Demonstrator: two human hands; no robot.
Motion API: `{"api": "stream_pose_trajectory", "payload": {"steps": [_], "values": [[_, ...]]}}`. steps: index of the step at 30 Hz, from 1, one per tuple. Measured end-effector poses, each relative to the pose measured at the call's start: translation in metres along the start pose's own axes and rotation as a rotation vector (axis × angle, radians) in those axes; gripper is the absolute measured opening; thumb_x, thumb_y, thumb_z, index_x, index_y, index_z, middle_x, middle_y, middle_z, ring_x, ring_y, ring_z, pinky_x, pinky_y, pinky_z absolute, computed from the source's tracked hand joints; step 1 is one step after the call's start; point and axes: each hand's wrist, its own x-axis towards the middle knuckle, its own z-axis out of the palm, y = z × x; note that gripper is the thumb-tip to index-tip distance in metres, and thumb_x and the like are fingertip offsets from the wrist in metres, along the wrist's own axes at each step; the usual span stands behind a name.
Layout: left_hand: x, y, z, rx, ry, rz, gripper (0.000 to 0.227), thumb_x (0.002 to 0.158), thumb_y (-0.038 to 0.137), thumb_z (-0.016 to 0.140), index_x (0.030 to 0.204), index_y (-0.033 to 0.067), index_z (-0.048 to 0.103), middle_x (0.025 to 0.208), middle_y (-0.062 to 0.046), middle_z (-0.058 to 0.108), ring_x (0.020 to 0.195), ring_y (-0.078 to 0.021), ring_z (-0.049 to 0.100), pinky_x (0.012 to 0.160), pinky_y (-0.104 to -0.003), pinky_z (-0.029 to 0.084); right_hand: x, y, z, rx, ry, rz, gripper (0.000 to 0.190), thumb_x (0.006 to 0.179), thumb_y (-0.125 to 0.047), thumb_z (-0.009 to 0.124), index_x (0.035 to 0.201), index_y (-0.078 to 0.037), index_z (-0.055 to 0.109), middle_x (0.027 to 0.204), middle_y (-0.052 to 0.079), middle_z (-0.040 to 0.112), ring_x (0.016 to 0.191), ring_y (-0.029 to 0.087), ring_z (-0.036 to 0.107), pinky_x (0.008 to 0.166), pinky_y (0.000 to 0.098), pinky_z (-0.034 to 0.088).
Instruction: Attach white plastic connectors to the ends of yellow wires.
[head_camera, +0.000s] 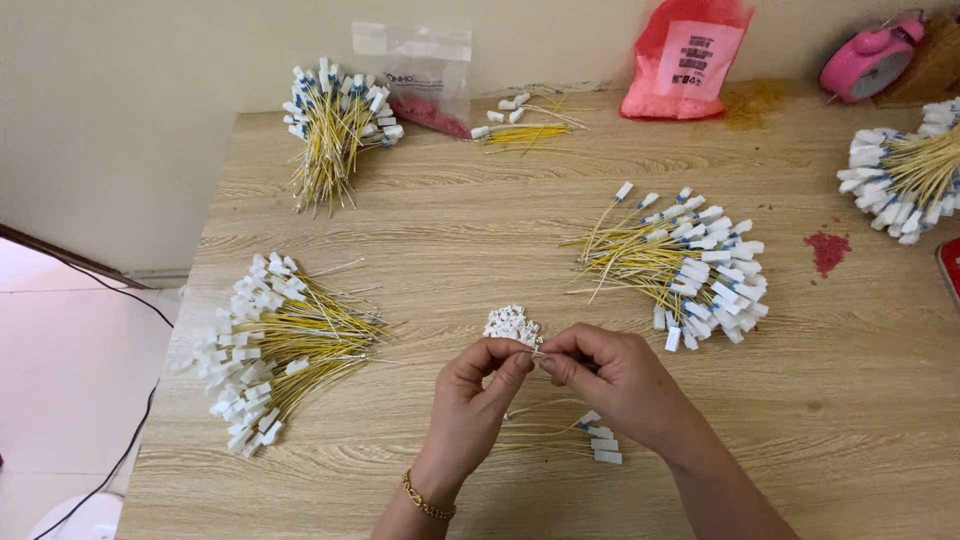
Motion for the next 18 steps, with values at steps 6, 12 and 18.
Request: {"api": "stream_pose_trajectory", "payload": {"steps": [6, 12, 18], "values": [[-0.003, -0.012, -0.002, 0.038, 0.003, 0.014, 0.012, 0.097, 0.011, 0.07, 0.102, 0.0007, 0.073, 0.089, 0.0, 0.07, 0.085, -0.0069, 0.062, 0.076, -0.024, 0.052, -0.003, 0.004, 0.002, -0.067, -0.015, 0.02, 0.013, 0.092, -0.017, 0.072, 0.099, -0.006, 0.074, 0.074, -0.002, 0.071, 0.066, 0.004, 0.06, 0.058, 0.0234, 0.05], [0.012, 0.0, 0.0, 0.435, 0.081, 0.168, 0.018, 0.091, 0.017, 0.072, 0.108, 0.0109, 0.075, 0.092, -0.001, 0.071, 0.088, -0.0128, 0.065, 0.082, -0.03, 0.052, -0.002, 0.015, -0.015, -0.062, 0.098, 0.109, 0.013, 0.094, -0.018, 0.069, 0.098, -0.007, 0.073, 0.07, -0.003, 0.063, 0.063, 0.006, 0.053, 0.056, 0.0256, 0.046], [0.04, -0.022, 0.02, 1.133, 0.053, 0.536, 0.014, 0.084, 0.023, 0.076, 0.097, 0.0184, 0.079, 0.092, -0.006, 0.066, 0.096, -0.0263, 0.06, 0.099, -0.047, 0.039, 0.0, 0.042, -0.028, -0.034, 0.171, 0.06, 0.013, 0.094, -0.017, 0.068, 0.098, -0.005, 0.07, 0.077, -0.005, 0.062, 0.07, 0.003, 0.053, 0.061, 0.0229, 0.048]]}}
